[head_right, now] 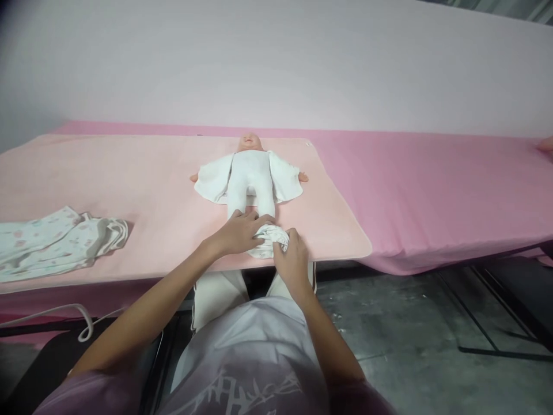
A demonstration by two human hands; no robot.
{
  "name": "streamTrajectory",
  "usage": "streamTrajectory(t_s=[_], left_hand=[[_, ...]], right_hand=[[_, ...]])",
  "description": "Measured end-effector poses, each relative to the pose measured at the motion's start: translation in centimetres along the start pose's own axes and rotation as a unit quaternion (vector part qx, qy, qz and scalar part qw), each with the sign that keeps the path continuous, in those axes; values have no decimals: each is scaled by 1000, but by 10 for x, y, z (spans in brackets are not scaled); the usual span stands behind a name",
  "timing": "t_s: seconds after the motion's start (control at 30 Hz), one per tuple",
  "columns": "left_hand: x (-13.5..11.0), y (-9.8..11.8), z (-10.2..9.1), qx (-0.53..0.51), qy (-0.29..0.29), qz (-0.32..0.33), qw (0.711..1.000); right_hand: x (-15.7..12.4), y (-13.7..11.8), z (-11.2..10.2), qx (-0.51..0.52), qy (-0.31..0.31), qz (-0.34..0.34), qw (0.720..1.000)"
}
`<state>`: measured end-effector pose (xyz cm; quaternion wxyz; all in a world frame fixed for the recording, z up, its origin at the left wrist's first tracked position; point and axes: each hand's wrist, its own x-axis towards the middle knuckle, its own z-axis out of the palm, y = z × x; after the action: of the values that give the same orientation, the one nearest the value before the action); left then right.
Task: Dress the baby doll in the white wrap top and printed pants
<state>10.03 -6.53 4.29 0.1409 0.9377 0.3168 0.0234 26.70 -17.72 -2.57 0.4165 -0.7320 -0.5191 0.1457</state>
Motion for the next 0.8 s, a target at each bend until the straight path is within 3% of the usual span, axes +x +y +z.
streamTrajectory(t_s=[0.1, 0.23, 0.37, 0.47, 0.67, 0.8], left_hand=[[-6, -10, 1, -133, 38, 18, 990], [-14, -25, 7, -281, 122, 1, 952], [-18, -32, 8, -370, 121, 14, 921], [-20, -34, 5, -376, 108, 38, 919], [-21, -33, 5, -386, 103, 53, 915], [-21, -32, 8, -423, 117, 59, 896]], right_hand=[[4, -2, -2, 95, -37, 26, 994], [16, -1, -5, 189, -106, -7, 976], [38, 3, -15, 213, -247, -72, 943], [56, 4, -26, 211, -302, -116, 922], [71, -1, -41, 170, -351, -169, 905], [68, -2, -34, 181, -299, -174, 921]])
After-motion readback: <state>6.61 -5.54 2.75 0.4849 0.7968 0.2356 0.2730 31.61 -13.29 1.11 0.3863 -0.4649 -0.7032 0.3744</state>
